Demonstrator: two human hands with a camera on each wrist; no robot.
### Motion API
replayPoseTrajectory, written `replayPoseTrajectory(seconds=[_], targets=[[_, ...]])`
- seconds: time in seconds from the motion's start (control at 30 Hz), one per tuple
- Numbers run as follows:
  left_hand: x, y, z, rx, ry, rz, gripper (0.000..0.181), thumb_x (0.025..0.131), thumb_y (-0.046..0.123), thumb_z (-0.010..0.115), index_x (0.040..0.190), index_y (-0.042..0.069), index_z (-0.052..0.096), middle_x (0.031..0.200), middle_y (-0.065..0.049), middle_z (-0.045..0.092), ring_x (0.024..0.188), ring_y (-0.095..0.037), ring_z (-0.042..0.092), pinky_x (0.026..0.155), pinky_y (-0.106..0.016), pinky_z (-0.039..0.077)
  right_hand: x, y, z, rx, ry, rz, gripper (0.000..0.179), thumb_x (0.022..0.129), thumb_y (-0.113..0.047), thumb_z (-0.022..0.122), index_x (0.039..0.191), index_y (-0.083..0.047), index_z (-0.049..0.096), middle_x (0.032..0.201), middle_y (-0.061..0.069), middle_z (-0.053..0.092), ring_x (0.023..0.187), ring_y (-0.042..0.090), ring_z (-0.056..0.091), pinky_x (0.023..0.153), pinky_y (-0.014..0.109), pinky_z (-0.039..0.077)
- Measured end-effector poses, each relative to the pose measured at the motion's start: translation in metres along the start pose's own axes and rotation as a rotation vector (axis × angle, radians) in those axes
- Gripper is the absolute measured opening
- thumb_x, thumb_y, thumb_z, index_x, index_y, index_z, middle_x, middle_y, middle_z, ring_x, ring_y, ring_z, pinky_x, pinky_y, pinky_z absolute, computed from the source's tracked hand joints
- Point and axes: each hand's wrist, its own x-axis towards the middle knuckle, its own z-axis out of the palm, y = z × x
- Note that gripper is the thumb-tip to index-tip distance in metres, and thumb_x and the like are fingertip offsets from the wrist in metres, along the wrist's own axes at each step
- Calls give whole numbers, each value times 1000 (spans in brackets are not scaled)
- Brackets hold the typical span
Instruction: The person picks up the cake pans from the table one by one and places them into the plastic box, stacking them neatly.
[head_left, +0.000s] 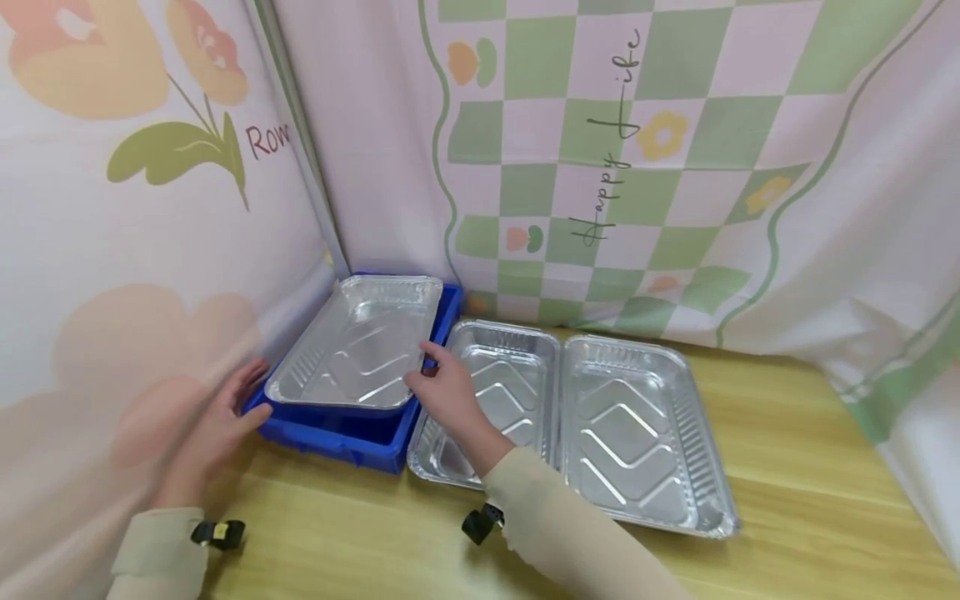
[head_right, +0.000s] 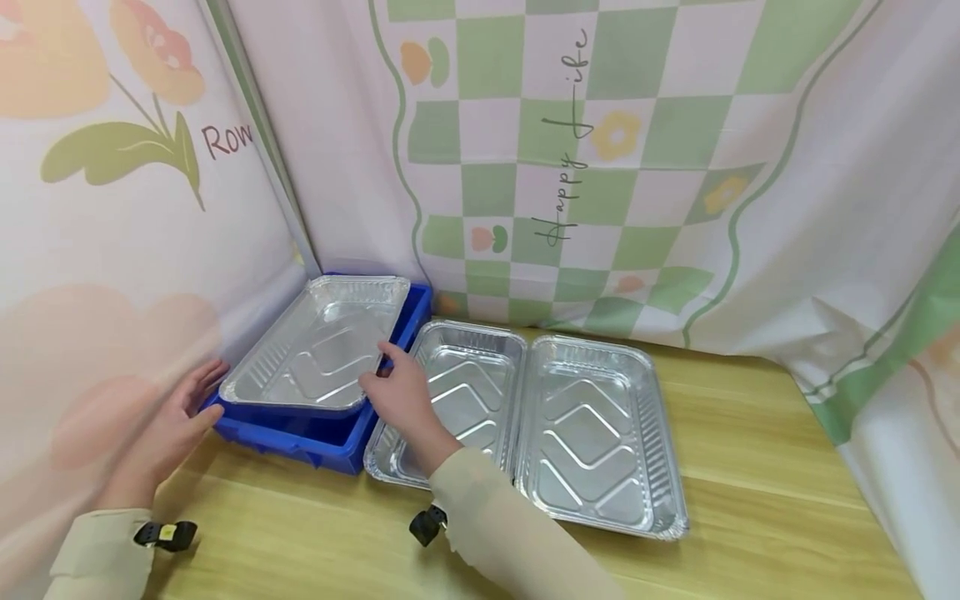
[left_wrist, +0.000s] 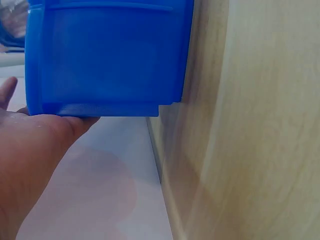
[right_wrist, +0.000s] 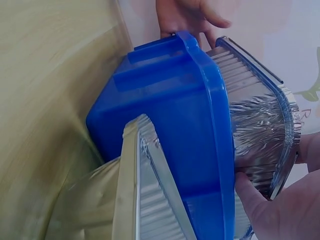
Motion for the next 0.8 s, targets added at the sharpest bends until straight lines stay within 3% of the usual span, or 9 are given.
replayPoseTrajectory(seconds=[0.23,0.43,0.6,0.8], targets=[[1,1,1,18,8,-7,65,92,-15,52,150,-9,23,141,17,42,132,-3,36,103,-11,28,-1,-7,7,-66,-19,16,61,84,-22,67,142,-12,52,106,6,65,90,16,59,73,30,51],[0,4,3,65,16,-36,62,93,-12,53,147,-13,23,142,10,44,130,1,36,103,-9,27,-1,-10,9,-97,-49,14,63,85,-26,68,143,-10,51,106,4,66,88,13,60,72,29,51],[0,6,4,96,19,-61,61,94,-9,54,147,-13,24,143,11,44,128,5,35,102,-8,26,-1,-10,9,-69,-90,34,64,87,-30,69,145,-12,49,118,6,65,95,13,61,76,31,52],[0,8,4,91,13,-46,61,94,-11,53,147,-14,24,142,16,44,130,6,33,102,-8,25,-1,-9,10,-35,-146,79,66,88,-36,71,146,-14,48,113,2,68,100,14,64,80,35,54]])
